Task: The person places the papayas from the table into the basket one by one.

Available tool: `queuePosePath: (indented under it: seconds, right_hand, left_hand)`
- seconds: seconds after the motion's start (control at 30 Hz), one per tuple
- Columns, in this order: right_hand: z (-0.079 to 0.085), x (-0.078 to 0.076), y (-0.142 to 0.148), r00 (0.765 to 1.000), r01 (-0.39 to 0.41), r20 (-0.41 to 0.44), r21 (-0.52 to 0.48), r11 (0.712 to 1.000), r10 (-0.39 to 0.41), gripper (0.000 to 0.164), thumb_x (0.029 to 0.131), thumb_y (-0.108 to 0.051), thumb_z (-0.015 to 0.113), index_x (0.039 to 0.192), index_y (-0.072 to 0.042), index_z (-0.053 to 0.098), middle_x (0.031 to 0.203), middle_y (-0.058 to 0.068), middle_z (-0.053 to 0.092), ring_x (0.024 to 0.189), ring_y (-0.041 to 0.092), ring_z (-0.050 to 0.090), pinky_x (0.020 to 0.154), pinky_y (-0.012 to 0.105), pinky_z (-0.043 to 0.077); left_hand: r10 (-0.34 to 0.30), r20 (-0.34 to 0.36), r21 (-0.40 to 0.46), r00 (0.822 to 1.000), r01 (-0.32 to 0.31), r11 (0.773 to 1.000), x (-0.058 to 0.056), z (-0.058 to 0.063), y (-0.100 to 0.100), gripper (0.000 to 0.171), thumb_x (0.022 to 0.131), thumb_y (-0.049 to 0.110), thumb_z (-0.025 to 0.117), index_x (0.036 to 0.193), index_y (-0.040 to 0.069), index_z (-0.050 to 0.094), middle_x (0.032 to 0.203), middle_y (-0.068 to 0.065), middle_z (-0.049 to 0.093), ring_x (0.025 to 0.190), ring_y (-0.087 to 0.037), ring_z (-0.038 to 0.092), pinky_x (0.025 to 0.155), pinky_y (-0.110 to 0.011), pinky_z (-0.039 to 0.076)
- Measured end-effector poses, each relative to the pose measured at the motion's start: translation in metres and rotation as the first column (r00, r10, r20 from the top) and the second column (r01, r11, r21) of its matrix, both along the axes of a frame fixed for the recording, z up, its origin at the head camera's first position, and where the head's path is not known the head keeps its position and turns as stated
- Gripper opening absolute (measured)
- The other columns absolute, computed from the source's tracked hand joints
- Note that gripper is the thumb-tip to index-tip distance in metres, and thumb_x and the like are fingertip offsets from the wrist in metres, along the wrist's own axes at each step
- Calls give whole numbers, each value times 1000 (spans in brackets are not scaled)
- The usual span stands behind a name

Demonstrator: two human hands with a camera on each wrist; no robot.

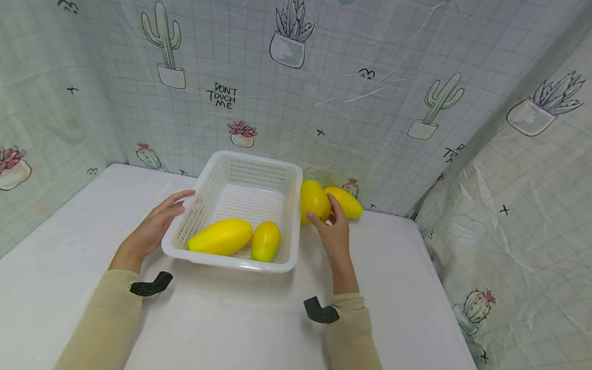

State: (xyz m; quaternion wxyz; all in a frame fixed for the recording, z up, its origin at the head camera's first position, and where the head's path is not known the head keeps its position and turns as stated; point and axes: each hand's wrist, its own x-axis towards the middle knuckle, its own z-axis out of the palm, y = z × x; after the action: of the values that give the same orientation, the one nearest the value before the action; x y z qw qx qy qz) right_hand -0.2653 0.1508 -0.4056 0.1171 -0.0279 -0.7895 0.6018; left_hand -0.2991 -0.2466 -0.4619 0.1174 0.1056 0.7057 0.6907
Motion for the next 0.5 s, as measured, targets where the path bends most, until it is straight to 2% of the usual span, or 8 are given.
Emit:
queuePosePath:
  seconds: [0.13, 0.5]
  right_hand:
    - [1, 1, -2, 1000, 0, 6, -5, 1000, 0, 68, 76, -39, 71, 135, -37, 37, 137, -11, 42, 115, 19, 45, 95, 38, 45]
    - [0, 0, -8, 999, -45, -14, -9, 999, 45, 68, 75, -40, 72, 133, -37, 39, 134, -12, 44, 111, 18, 47, 90, 36, 45]
  left_hand:
    - [-7, -5, 4, 1000, 7, 1000, 0, -1, 0, 46, 98, 34, 34, 143, 33, 23, 148, -2, 24, 115, -5, 47, 85, -21, 48]
    - [-18, -19, 25, 1000, 18, 1000, 0, -2, 0, 46, 98, 32, 35, 143, 32, 24, 148, -2, 25, 115, -4, 48, 84, -21, 49]
